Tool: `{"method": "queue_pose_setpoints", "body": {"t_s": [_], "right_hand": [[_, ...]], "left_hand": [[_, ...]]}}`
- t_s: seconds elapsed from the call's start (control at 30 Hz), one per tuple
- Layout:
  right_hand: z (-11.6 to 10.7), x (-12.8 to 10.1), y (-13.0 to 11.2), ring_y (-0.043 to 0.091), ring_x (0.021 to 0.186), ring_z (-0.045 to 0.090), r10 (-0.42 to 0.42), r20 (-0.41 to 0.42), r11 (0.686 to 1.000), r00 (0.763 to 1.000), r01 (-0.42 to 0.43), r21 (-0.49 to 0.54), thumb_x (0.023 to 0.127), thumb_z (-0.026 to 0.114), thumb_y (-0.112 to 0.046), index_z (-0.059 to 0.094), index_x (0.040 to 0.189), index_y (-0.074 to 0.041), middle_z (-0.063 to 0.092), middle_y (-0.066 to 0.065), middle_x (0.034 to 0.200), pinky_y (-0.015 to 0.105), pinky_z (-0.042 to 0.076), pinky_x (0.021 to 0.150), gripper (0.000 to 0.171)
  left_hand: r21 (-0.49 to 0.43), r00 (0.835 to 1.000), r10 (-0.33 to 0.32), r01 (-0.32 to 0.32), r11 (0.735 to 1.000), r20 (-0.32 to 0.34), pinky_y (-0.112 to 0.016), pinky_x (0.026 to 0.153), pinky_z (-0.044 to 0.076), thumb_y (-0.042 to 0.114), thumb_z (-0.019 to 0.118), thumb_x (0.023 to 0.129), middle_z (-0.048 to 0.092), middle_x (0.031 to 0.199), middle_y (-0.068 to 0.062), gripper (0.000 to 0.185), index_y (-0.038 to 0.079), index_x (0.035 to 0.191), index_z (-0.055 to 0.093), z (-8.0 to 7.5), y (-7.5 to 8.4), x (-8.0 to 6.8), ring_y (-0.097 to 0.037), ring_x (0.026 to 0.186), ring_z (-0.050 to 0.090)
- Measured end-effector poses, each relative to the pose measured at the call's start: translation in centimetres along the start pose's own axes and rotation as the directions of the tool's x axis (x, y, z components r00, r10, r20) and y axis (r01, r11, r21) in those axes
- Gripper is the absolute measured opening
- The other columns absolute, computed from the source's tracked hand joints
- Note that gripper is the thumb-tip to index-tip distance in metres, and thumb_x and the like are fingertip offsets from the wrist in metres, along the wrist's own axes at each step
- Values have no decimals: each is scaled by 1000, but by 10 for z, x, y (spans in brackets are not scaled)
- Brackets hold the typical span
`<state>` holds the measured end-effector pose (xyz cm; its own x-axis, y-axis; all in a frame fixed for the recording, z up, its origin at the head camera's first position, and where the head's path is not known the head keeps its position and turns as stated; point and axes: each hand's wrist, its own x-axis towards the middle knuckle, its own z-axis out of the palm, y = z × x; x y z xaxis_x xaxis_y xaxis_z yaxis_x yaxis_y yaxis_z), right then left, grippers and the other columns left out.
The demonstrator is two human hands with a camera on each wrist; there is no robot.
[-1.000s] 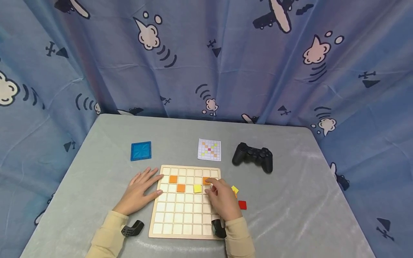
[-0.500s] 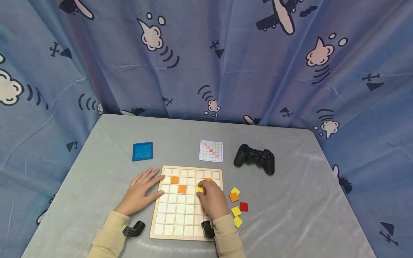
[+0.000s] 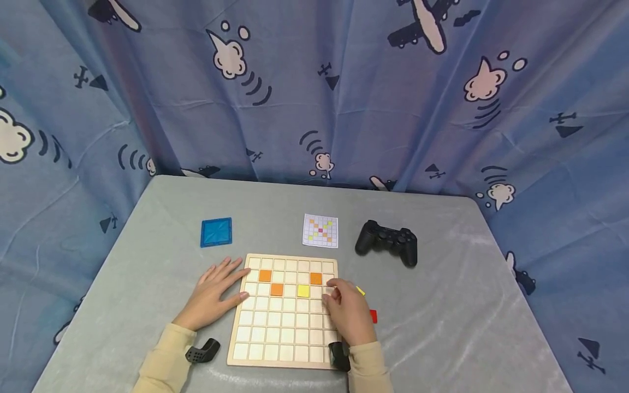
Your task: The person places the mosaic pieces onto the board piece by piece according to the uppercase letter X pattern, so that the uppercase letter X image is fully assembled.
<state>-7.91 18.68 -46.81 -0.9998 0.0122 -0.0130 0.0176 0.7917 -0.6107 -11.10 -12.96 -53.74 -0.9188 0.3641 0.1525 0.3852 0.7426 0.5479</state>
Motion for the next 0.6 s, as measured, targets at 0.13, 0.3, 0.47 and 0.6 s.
{"method": "queue_pose_setpoints", "body": {"t_s": [0.13,0.3,0.47,0.6], "right_hand": [[-23,-4,20,15,74,53,100,-1,995,995,-100,-32,90,68,-16,64,115,-4,59,4,86,27,43,61,28],[-45,-8,44,20,78,56,249,75,966,966,-243,-84,92,65,-21,58,123,1,61,9,92,30,46,59,38],[-53,-13,61,24,83,56,315,149,940,937,-287,-183,88,68,-19,57,121,5,61,15,97,41,51,70,43],[-52,-19,66,25,89,57,326,171,935,930,-290,-204,85,71,-16,57,122,4,59,18,103,47,51,78,44]], "left_hand": [[-3,1000,2,-2,1000,-5,-49,118,11,51,59,91,34,155,-1,58,27,142,48,0,1,0,-25,146,21],[-4,1000,1,-1,1000,-9,-48,117,12,50,59,91,34,154,-1,58,27,142,48,0,0,0,-25,146,21],[2,1000,2,-2,1000,-6,-48,117,12,52,58,91,34,154,0,58,27,142,48,1,-1,0,-25,146,21],[-7,1000,-1,1,1000,-7,-48,117,12,51,59,90,34,154,0,58,27,142,48,1,-1,0,-25,146,21]]}}
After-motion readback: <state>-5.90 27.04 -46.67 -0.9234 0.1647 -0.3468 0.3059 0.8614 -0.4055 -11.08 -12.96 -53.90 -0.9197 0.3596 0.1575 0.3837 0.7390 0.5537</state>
